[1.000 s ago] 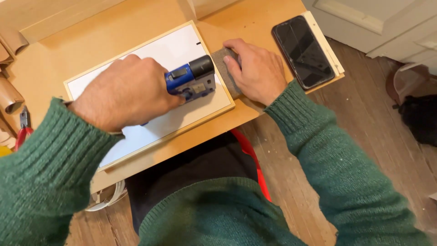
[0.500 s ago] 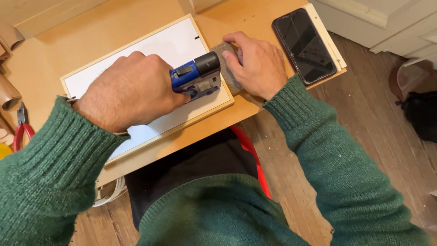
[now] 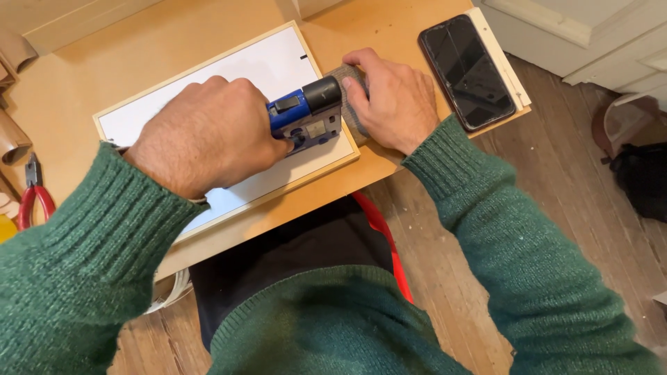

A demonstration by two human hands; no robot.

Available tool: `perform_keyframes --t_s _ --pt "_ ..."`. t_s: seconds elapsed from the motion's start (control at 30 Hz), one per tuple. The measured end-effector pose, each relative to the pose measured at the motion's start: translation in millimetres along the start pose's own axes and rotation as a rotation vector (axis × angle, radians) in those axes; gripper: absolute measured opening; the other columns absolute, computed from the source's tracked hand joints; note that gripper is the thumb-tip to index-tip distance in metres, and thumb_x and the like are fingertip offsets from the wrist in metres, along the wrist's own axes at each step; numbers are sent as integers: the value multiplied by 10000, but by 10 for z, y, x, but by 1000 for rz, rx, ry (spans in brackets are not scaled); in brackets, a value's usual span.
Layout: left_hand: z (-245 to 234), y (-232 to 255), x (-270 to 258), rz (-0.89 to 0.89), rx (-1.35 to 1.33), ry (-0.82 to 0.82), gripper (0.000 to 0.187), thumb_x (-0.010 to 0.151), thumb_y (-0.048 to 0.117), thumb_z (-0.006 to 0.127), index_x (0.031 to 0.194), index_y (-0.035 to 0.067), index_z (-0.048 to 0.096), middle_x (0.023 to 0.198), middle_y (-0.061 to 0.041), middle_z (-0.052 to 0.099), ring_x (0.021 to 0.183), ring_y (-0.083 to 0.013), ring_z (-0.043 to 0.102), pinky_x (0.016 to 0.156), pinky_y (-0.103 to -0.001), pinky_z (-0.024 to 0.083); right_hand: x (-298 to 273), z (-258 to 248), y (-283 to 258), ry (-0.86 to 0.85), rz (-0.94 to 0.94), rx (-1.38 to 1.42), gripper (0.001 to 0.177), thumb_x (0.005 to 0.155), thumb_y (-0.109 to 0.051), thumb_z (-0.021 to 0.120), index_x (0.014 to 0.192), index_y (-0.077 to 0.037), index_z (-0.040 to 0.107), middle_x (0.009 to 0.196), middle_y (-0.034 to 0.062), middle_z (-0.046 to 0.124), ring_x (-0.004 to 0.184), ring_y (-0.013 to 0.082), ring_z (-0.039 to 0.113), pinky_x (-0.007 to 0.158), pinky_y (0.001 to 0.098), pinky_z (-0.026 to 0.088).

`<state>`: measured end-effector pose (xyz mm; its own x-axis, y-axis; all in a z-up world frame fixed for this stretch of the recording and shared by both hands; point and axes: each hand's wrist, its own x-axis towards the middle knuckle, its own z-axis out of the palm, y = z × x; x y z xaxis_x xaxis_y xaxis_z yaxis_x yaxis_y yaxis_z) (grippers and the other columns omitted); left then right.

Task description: Assemble picture frames by inserting artwork and securing the back with a staple gun.

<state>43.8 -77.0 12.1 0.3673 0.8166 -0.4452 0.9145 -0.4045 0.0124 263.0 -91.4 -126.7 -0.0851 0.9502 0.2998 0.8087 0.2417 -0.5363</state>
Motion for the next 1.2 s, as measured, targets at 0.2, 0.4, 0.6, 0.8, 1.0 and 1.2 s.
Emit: perform_keyframes --t_s 0.2,0.4,0.6,0.8,1.0,1.2 --pt "-24 50 -25 -62 -37 7 467 828 451 768 864 -15 767 828 -261 725 789 -417 721 771 -486 590 5 8 2 7 -21 -27 292 1018 -271 621 1225 -68 650 902 168 756 784 370 723 700 509 534" --pt "-1 46 -20 -88 -13 22 449 846 443 749 868 -5 764 824 -246 731 754 -407 731 741 -485 595 13 -8 -16 9 -3 -54 278 1016 -264 616 1218 -75 641 906 171 757 798 387 715 697 525 520" --pt "-8 -21 -84 18 22 51 494 847 500 758 843 6 776 768 -233 726 731 -395 722 727 -485 592 -20 -34 -22 -15 -7 -26 293 1021 -270 606 1242 -79 632 967 176 755 852 385 712 748 511 529" --pt "-206 -270 -524 -79 -256 95 434 853 430 793 842 -4 776 667 -210 715 618 -339 697 647 -449 558 6 -361 38 -265 -105 109 642 961 -335 674 1469 -18 443 1362 255 524 1219 387 548 1032 469 464" --pt "60 -818 -1251 -86 -1018 437 314 877 288 745 991 -3 721 804 -95 739 706 -212 728 667 -370 599 137 -560 94 -569 -411 101 1017 778 -334 792 1561 47 267 1585 289 321 1501 424 264 1220 476 250" --pt "740 -1241 -2005 107 -1855 545 364 933 213 724 1139 -65 609 949 -199 705 887 -353 740 799 -492 646 423 -581 -48 -725 -413 -102 1115 651 -334 870 1527 31 285 1535 269 348 1445 395 314 1174 478 287"
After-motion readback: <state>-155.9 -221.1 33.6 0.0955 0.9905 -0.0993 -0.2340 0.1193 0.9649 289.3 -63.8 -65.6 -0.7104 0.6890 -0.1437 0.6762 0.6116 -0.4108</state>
